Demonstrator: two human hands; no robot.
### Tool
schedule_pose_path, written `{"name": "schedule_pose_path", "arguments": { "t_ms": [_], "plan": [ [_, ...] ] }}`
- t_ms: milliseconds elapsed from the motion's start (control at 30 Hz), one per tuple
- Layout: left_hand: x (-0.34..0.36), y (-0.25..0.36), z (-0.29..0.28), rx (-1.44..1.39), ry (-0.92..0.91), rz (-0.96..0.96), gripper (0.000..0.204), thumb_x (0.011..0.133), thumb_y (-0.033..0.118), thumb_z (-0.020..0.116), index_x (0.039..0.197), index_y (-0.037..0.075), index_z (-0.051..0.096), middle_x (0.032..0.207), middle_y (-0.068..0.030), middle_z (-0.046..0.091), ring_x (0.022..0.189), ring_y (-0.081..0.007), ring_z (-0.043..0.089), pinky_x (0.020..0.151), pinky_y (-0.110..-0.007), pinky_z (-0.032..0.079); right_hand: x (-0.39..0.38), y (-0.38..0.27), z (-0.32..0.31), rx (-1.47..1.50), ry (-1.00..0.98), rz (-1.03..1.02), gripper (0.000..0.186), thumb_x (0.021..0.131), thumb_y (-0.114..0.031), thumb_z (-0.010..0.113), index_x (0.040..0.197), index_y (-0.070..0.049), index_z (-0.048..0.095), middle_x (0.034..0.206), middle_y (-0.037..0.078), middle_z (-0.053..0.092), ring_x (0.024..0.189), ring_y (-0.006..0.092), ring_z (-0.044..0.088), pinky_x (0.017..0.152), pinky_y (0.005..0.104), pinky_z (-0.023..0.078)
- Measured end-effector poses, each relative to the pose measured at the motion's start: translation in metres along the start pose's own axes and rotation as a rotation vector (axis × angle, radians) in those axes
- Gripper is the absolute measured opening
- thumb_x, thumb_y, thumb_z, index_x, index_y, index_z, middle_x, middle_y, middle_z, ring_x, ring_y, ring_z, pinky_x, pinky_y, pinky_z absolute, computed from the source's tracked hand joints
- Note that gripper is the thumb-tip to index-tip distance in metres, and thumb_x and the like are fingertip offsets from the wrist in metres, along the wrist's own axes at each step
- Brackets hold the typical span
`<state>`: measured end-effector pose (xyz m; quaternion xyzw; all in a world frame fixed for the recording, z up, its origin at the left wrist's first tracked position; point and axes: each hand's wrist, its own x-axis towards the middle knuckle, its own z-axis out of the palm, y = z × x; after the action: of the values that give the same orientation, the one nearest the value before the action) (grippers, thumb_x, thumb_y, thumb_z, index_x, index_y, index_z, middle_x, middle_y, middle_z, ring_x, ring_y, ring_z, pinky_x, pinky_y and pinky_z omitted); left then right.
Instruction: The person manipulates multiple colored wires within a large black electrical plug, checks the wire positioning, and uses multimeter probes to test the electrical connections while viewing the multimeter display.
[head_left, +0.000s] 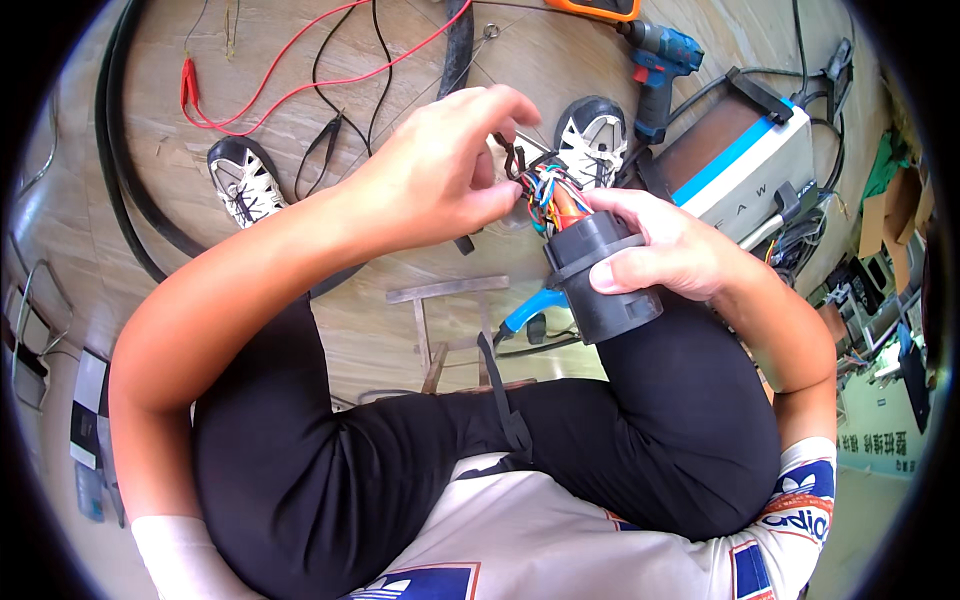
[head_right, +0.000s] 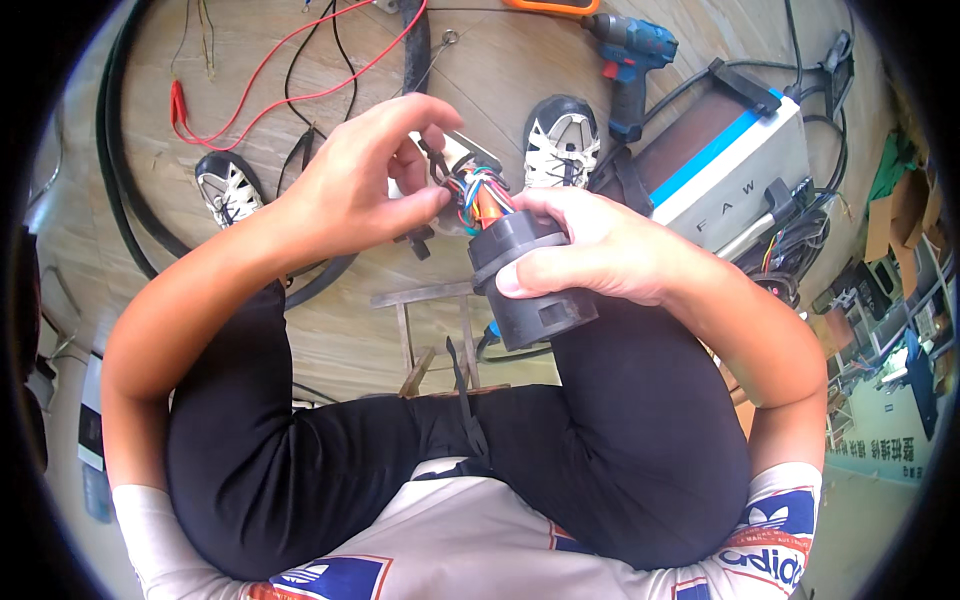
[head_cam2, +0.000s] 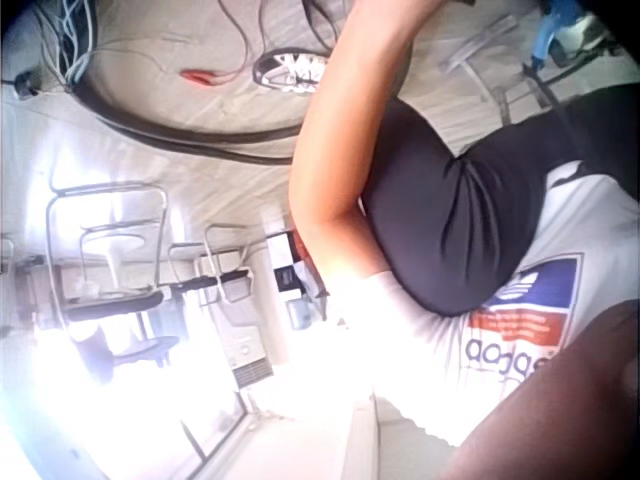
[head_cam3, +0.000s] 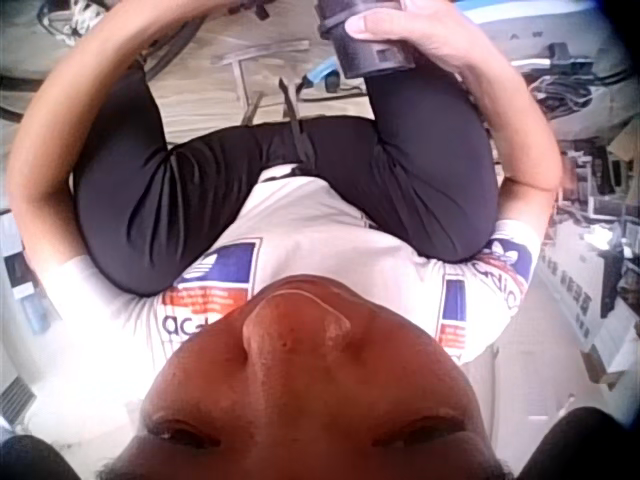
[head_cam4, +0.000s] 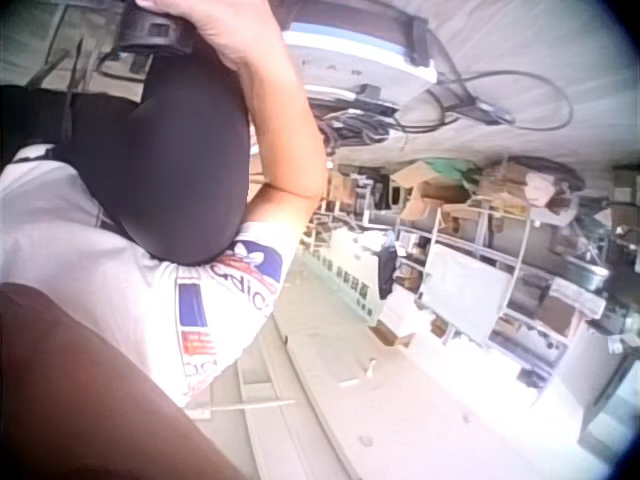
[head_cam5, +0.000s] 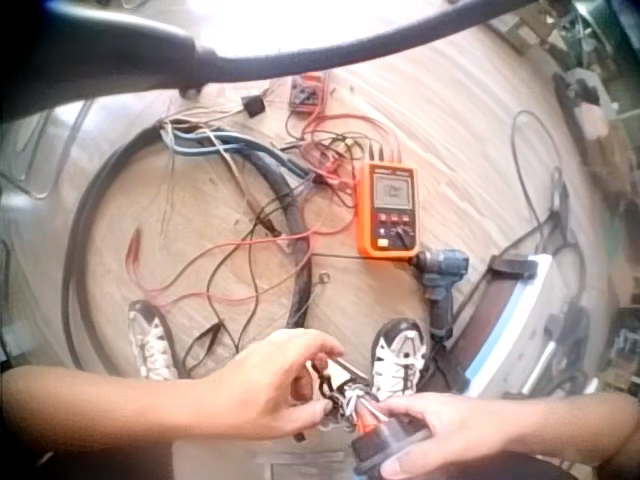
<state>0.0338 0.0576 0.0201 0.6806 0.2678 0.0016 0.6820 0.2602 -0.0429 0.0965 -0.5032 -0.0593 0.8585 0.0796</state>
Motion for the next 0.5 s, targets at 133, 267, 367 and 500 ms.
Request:
{"name": "schedule_pose_path", "arguments": {
  "t_ms": [133, 267, 367, 500],
  "plan": [
    [-0.01, 0.007, -0.008, -0.059, -0.012, -0.309, 0.042, 0.083, 0.01, 0.078, 0.117, 0.0, 0.055, 0.081, -0.0065, 0.064, 0.069, -0.012, 0.065, 0.061, -0.029, 0.055, 0.003, 0.001, -0.015, -0.253, -0.015, -0.059, 0.083, 0.072, -0.046, 0.084, 0.13, 0.006, 0.055, 0.11, 0.013, 0.064, 0.103, 0.0201, 0.06, 0.09, 0.0338, 0.049],
    [-0.018, 0.0, -0.004, -0.047, -0.103, -0.266, 0.022, 0.091, 0.014, 0.073, 0.096, -0.003, 0.06, 0.08, -0.0074, 0.065, 0.072, -0.0133, 0.068, 0.06, -0.031, 0.056, 0.006, -0.011, -0.022, -0.677, 0.248, -0.393, 0.078, 0.069, -0.053, 0.086, 0.116, 0.003, 0.06, 0.101, 0.015, 0.063, 0.099, 0.0246, 0.062, 0.087, 0.0374, 0.05],
    [-0.014, 0.004, -0.001, 0.018, -0.055, -0.173, 0.017, 0.094, 0.013, 0.068, 0.094, -0.003, 0.06, 0.083, -0.0085, 0.065, 0.069, -0.015, 0.068, 0.058, -0.032, 0.056, 0.025, -0.012, -0.013, -0.499, 0.29, -0.54, 0.057, 0.082, -0.041, 0.08, 0.113, 0.002, 0.061, 0.102, 0.011, 0.065, 0.098, 0.02, 0.063, 0.086, 0.0354, 0.051],
    [-0.012, 0.006, 0.003, 0.049, 0.047, -0.102, 0.013, 0.095, 0.01, 0.064, 0.095, -0.002, 0.06, 0.084, -0.0116, 0.063, 0.072, -0.0221, 0.068, 0.061, -0.037, 0.054, 0.046, -0.017, -0.021, -0.425, 0.257, -0.536, 0.032, 0.093, -0.023, 0.07, 0.11, 0.004, 0.065, 0.098, 0.009, 0.069, 0.091, 0.0136, 0.065, 0.084, 0.0311, 0.054]
  ]
}}
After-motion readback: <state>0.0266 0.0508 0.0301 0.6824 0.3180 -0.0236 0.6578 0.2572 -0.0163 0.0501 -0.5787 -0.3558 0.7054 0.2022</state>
